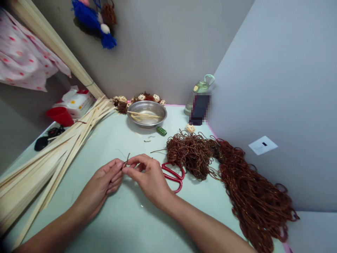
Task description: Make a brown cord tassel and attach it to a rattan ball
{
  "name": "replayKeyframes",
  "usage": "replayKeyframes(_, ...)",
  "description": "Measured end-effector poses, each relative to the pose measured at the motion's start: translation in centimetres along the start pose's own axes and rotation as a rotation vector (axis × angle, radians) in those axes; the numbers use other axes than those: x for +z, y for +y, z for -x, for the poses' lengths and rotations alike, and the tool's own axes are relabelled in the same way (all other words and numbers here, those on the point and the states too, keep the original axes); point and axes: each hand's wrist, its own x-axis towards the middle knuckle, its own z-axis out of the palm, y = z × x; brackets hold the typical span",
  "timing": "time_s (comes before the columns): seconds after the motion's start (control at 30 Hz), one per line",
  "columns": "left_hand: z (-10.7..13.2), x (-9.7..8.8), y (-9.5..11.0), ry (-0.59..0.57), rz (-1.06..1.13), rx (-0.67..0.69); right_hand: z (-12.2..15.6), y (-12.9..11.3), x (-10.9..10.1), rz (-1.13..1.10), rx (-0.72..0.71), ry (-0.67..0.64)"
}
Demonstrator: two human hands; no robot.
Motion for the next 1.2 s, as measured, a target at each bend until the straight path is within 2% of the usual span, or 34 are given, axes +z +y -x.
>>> replayKeyframes(0.1, 0.0, 0.1, -0.4, -0.021, -0.034, 0.009, -0.1, -0.1, 0.4, -0.135, 0.006, 0.019)
replayKeyframes(0.27, -0.2, 0.0, -0.5, -0.007, 0.001, 0.004, -0.1, -0.2, 0.3, -0.237, 0.063, -0.006)
replayKeyframes(0.5, 0.0, 0.2, -0.3, 0.007, -0.003, 0.017, -0.1, 0.3, 0.6, -0.252, 0.103, -0.028)
replayKeyframes(0.57, 0.0, 0.1, -0.1, 0.015, 0.017, 0.01, -0.2, 0.5, 0.3, -0.172, 0.06, -0.052)
replayKeyframes(0.73, -0.1, 0.0, 0.4, 0.037, 0.04, 0.02, -0.1, 0.7, -0.6, 0.295, -0.164, -0.136)
replayKeyframes(0.83, -0.1, -0.1, 0.4, 0.034, 0.027, 0.017, 0.1, 0.1, -0.8, 0.339, -0.222, -0.11)
replayKeyframes(0.93, -0.1, 0.1, 0.1, -0.009, 0.012, 0.004, 0.4, -0.5, -0.6, 0.218, -0.256, -0.064)
replayKeyframes(1.0, -0.1, 0.2, -0.2, -0.047, 0.0, -0.015, 0.5, -0.5, -0.3, 0.034, -0.204, -0.096)
replayKeyframes(1.13, -0.2, 0.4, -0.5, -0.04, -0.046, -0.017, -0.1, 0.2, 0.3, -0.425, 0.106, -0.228)
replayKeyframes(1.2, -0.2, 0.4, -0.5, -0.002, -0.085, 0.021, -0.5, 0.5, 0.4, -0.581, 0.234, -0.206)
